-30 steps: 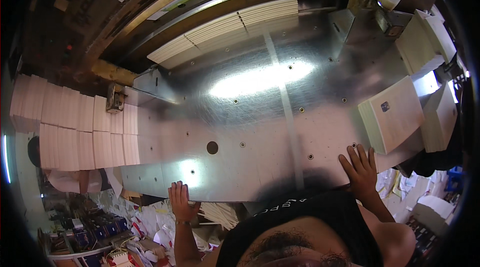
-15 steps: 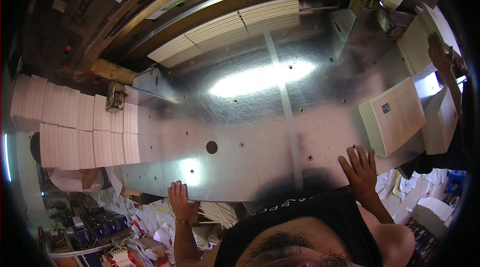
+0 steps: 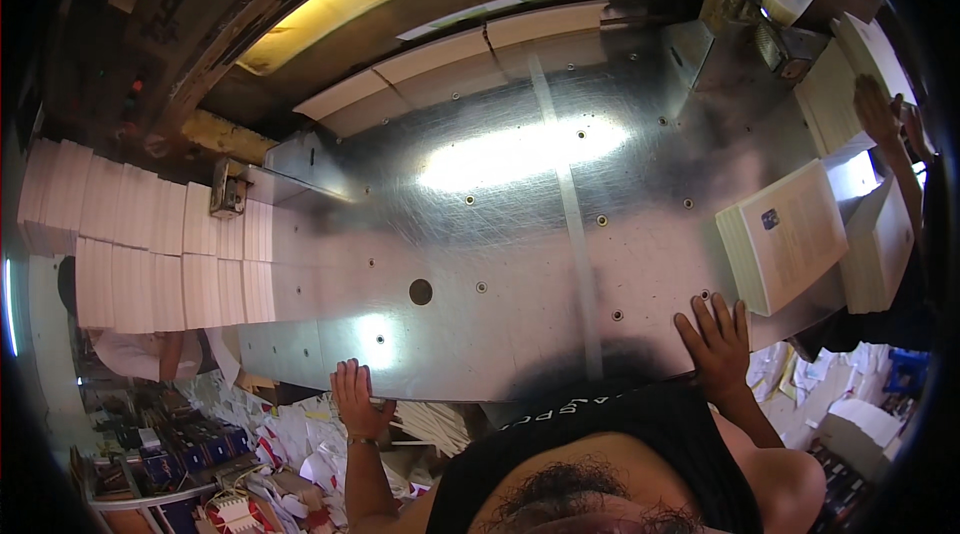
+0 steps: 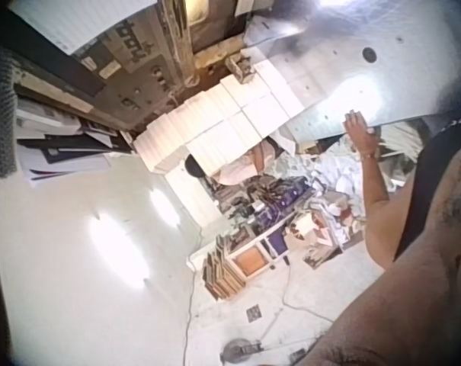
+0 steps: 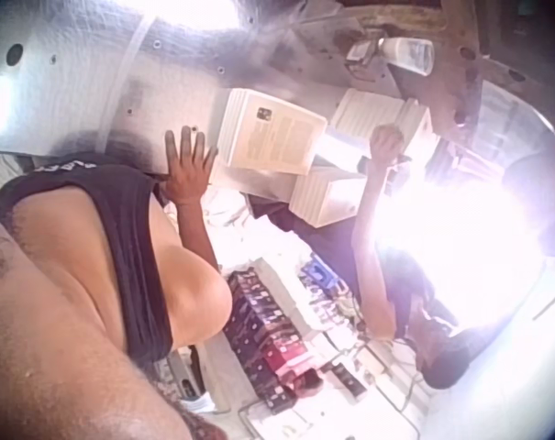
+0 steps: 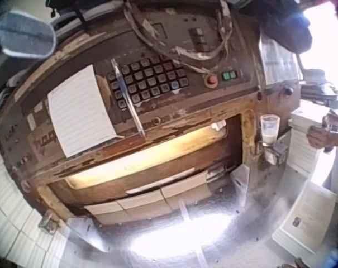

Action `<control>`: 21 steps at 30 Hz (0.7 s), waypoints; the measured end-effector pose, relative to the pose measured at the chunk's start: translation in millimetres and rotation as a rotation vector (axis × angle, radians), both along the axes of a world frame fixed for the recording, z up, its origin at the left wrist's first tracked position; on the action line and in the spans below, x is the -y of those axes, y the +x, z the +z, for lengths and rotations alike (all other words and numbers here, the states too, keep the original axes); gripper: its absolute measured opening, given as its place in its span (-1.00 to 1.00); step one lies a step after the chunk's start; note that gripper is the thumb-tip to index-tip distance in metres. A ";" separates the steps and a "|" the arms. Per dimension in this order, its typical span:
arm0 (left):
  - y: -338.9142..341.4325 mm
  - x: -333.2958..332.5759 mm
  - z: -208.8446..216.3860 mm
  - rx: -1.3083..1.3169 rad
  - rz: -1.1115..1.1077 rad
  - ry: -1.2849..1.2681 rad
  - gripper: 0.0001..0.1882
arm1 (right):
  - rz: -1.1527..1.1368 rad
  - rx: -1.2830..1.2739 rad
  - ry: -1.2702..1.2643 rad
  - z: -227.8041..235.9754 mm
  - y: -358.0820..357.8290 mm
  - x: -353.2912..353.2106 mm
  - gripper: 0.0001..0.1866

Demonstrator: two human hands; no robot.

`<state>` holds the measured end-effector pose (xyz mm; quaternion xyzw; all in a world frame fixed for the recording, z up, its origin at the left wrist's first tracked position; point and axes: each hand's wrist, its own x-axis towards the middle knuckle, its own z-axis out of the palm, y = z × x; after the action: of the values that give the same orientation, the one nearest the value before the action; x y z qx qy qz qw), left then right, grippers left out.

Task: The person aligns stacks of books against the back gauge of a paper cutter, rotates the stacks to different sides, and places them into the cutting area, occasionally moving paper scraps into a bin.

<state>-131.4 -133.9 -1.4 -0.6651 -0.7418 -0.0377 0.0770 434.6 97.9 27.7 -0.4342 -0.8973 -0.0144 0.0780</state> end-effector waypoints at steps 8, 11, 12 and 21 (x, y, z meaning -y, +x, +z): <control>2.5 -1.9 1.4 0.007 0.008 0.034 -0.05 | -0.003 -0.035 0.012 0.2 -4.6 0.0 -0.25; 4.3 -1.5 1.0 0.029 0.014 0.065 -0.09 | -0.009 -0.067 0.005 -1.6 -4.7 0.9 -0.24; 5.4 -0.8 1.1 0.032 0.015 0.069 -0.10 | -0.007 -0.064 0.012 -2.5 -3.6 1.2 -0.23; 17.1 -23.8 40.0 0.219 0.053 -0.040 -0.09 | 0.003 -0.018 0.003 -0.6 3.9 -0.9 -0.05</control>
<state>-114.3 -110.1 38.6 -0.6385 -0.7638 -0.0933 -0.0170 438.5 98.8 27.1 -0.4329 -0.8972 -0.0115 0.0869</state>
